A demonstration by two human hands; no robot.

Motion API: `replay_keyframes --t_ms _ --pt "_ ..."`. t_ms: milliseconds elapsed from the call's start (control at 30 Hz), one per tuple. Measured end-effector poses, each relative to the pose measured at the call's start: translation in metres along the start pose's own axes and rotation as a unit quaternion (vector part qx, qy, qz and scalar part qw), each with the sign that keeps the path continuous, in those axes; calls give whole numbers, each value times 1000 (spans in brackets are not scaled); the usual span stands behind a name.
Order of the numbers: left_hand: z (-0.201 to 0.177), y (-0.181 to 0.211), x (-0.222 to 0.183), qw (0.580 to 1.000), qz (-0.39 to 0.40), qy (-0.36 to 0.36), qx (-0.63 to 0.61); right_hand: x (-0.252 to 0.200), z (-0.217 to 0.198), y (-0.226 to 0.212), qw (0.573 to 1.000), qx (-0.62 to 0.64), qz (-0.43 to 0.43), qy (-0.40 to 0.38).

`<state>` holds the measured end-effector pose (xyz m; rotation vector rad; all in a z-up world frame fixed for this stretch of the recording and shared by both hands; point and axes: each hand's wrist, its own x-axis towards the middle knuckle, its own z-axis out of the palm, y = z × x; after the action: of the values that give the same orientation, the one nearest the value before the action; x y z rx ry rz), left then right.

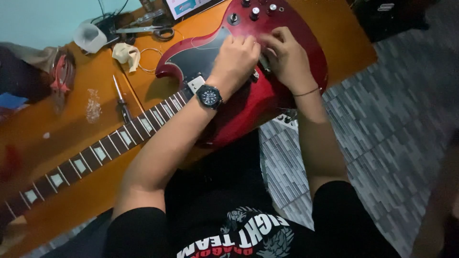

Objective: Restringing a red electric guitar by threading strings through the bridge, winding them at the headstock, and cutting off excess wire.

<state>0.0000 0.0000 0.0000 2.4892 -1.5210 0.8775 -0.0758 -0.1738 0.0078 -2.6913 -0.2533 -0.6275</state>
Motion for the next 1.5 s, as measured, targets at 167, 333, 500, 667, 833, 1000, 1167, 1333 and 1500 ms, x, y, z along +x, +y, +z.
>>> replay_keyframes --t_ms 167,333,500,667,833,1000,1167,1333,1500 --pt "-6 2 2 998 -17 31 45 5 -5 15 999 -37 -17 7" --pt "-12 4 1 999 -34 10 31 -9 -30 58 989 -135 52 21" --pt "0 3 -1 999 -48 15 1 -1 -41 34 995 75 -25 -56" --pt "9 -4 7 993 -80 -40 -80 16 -19 3 994 19 -108 -22" --pt "10 -9 8 983 -106 -59 -135 22 -13 6 990 -37 -135 0" --pt "1 -4 7 988 -111 -67 -89 11 -8 35 979 -165 -111 37" --pt "2 3 6 992 -106 -49 -43 -17 -34 84 970 -241 27 31" --pt "-4 8 12 990 -94 -101 -30 -45 -45 122 896 -406 172 50" --pt "5 11 8 994 -97 -42 6 -14 -48 31 960 -257 87 -72"
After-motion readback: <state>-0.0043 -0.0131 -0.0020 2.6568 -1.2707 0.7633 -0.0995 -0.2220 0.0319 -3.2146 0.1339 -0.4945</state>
